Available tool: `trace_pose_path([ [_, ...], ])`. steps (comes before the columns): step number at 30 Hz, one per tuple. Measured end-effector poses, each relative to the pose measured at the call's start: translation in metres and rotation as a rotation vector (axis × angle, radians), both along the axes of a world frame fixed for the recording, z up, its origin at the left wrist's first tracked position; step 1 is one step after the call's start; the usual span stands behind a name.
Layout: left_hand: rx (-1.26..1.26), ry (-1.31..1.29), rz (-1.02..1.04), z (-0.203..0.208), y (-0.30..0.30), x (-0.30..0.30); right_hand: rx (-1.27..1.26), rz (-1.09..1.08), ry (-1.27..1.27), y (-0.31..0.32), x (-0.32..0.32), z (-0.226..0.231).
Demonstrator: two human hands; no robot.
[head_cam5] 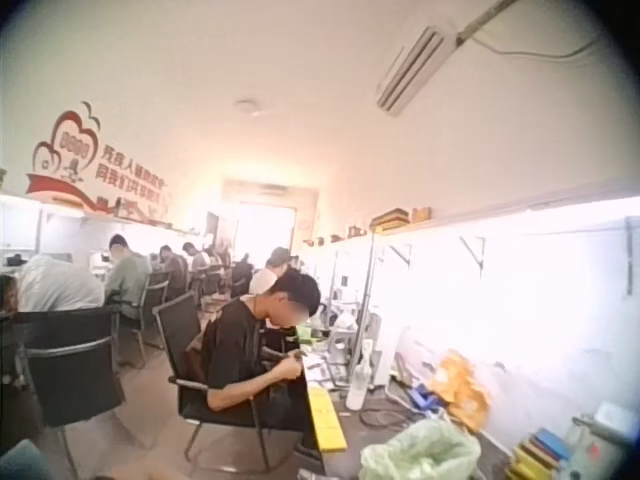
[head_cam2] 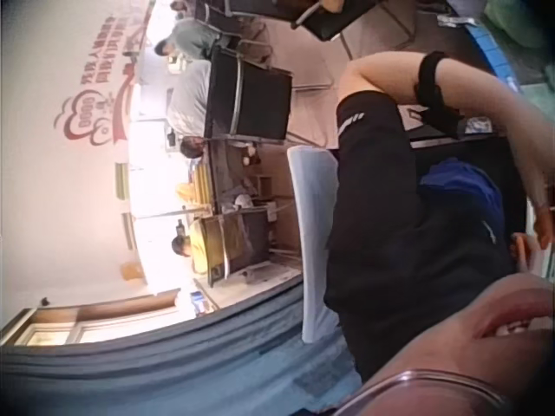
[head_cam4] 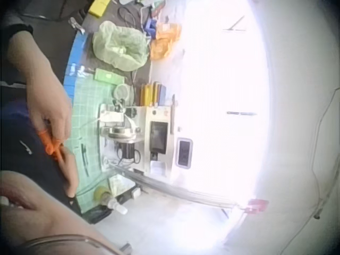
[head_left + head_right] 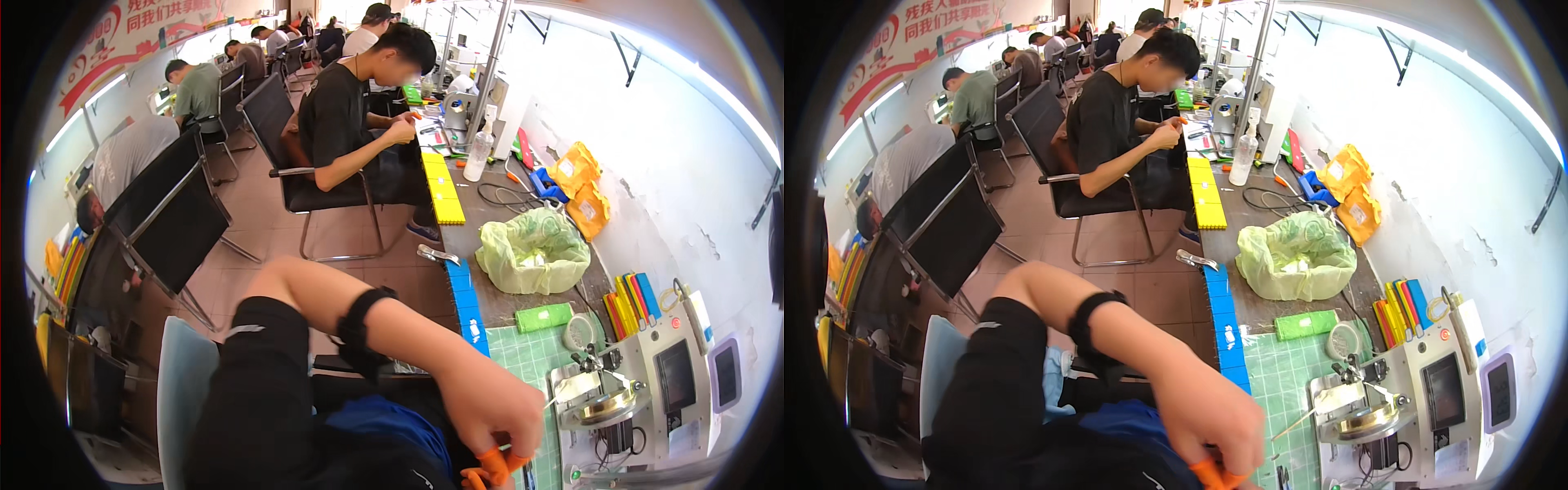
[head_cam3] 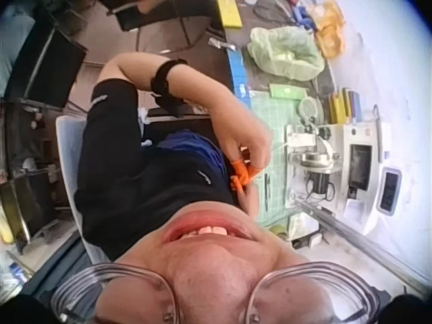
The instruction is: The worker uses glue and a manual press to assemble small parts, then organizes them onto a blue storage strip.
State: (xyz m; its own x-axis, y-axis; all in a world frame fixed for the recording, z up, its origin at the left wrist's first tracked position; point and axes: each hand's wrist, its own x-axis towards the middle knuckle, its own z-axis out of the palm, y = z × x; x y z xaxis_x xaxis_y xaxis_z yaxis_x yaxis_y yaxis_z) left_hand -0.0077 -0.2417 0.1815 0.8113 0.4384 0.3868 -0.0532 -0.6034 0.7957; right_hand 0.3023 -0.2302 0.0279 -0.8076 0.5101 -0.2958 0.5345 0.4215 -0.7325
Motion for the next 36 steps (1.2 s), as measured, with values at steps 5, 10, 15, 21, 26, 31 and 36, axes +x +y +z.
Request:
trace_pose_path([
  [5, 0.193, 0.02, -0.136, -0.006, 0.064, 0.042, -0.214, -0.226, 0.052, 0.001, 0.032, 0.0],
  [10, 0.234, 0.01, -0.235, -0.02, 0.1, 0.06, -0.695, -0.557, 0.35, 0.01, 0.033, 0.061],
  [15, 0.211, -0.013, -0.254, -0.047, 0.106, 0.059, -0.669, -0.586, 0.539, 0.007, 0.047, 0.071],
  [21, 0.176, -0.177, 0.04, -0.09, 0.091, 0.06, -0.676, -0.761, 0.677, 0.0, 0.021, 0.058],
  [26, 0.143, -0.166, 0.134, -0.099, 0.057, 0.061, -0.363, -0.462, 0.578, 0.004, 0.01, 0.066],
  [31, 0.115, -0.171, 0.262, -0.103, 0.034, 0.06, -0.266, -0.328, 0.365, 0.007, -0.009, 0.08],
  [36, 0.184, -0.25, 0.288, -0.108, 0.035, 0.066, -0.118, -0.239, 0.352, 0.002, -0.011, 0.067],
])
